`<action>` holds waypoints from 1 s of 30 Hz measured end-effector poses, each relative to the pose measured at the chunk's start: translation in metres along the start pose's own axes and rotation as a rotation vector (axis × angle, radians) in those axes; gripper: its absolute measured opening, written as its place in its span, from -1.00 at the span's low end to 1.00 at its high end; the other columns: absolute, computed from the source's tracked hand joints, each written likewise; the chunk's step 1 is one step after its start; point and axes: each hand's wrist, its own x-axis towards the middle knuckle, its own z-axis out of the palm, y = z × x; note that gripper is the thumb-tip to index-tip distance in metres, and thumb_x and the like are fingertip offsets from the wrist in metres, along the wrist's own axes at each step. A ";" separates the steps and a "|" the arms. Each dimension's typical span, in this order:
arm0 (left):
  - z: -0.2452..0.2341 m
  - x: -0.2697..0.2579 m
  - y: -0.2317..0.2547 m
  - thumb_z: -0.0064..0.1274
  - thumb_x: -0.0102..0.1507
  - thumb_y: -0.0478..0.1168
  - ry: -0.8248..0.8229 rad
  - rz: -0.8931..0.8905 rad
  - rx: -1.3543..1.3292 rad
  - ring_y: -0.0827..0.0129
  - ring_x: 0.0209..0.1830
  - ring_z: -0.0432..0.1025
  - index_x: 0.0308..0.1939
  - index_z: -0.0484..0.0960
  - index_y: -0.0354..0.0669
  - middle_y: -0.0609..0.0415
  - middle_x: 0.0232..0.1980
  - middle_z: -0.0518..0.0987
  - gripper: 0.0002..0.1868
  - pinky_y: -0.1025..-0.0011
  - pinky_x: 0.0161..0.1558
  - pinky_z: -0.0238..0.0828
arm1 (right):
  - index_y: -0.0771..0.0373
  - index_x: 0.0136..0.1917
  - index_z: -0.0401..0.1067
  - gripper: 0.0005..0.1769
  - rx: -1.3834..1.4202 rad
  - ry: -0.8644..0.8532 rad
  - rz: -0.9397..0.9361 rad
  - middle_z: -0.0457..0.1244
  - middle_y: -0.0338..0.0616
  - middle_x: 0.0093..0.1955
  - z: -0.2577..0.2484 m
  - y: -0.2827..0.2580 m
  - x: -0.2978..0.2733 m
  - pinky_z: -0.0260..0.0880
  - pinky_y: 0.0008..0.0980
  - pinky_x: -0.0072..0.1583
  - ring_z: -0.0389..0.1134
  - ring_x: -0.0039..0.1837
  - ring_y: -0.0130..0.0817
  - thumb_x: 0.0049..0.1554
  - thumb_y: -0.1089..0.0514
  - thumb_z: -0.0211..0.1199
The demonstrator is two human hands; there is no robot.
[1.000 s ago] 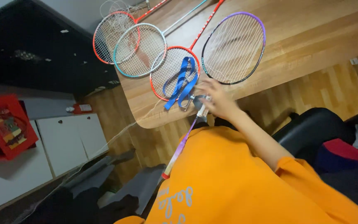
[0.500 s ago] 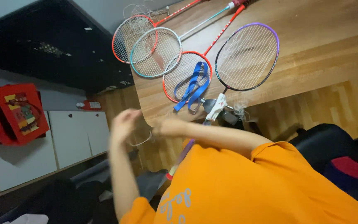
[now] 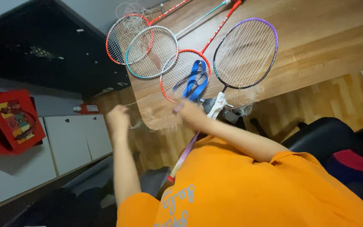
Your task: Repairing and restringing a badminton racket using string and a glue gun.
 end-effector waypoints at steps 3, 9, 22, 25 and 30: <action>0.009 0.018 -0.125 0.13 0.32 -0.26 0.149 -0.297 -0.096 0.06 -0.26 0.58 -0.20 0.71 0.00 -0.01 -0.32 0.63 -0.94 0.19 -0.34 0.55 | 0.25 0.33 0.33 -0.46 -0.295 -0.011 0.405 0.12 0.16 0.37 0.034 0.097 -0.003 0.57 0.04 -0.06 0.49 -0.02 0.05 0.06 0.38 0.21; -0.032 -0.027 -0.212 0.11 0.40 -0.13 0.177 -0.542 0.237 0.21 -0.27 0.55 -0.09 0.71 0.01 0.07 -0.27 0.62 -0.89 0.23 -0.28 0.41 | -0.04 -0.13 0.41 -0.78 -0.471 -0.050 0.348 0.27 -0.32 -0.25 0.061 0.193 -0.021 0.46 -0.29 -0.12 0.44 -0.16 -0.21 0.03 0.30 0.13; -0.087 -0.050 0.180 0.10 0.33 -0.12 -0.775 -0.020 -0.802 0.59 -0.42 0.26 -0.21 0.68 -0.07 0.23 -0.29 0.52 -0.86 0.72 -0.50 0.24 | 0.13 -0.16 0.42 -0.96 0.041 -0.416 -0.449 0.39 -0.14 -0.30 0.157 -0.006 0.017 0.50 -0.11 -0.09 0.49 -0.19 -0.15 0.11 0.20 0.15; -0.062 -0.050 0.219 0.09 0.30 -0.23 -1.075 -0.011 -0.672 0.64 -0.58 0.16 -0.34 0.63 -0.14 0.32 -0.51 0.28 -0.87 0.76 -0.58 0.11 | 0.03 -0.36 0.41 -0.89 -0.070 -0.327 -0.505 0.31 -0.30 -0.44 0.159 -0.004 0.010 0.46 -0.23 -0.20 0.43 -0.31 -0.21 -0.02 0.21 0.22; -0.009 -0.029 0.158 0.04 0.35 -0.18 -0.695 -0.024 -0.753 0.54 -0.47 0.37 -0.21 0.69 -0.06 0.17 -0.45 0.51 -0.87 0.59 -0.42 0.33 | 0.27 0.07 0.32 -0.72 0.000 -0.112 -0.452 0.28 0.01 -0.03 0.056 0.005 0.000 0.38 -0.18 0.22 0.36 0.15 -0.04 0.08 0.42 0.17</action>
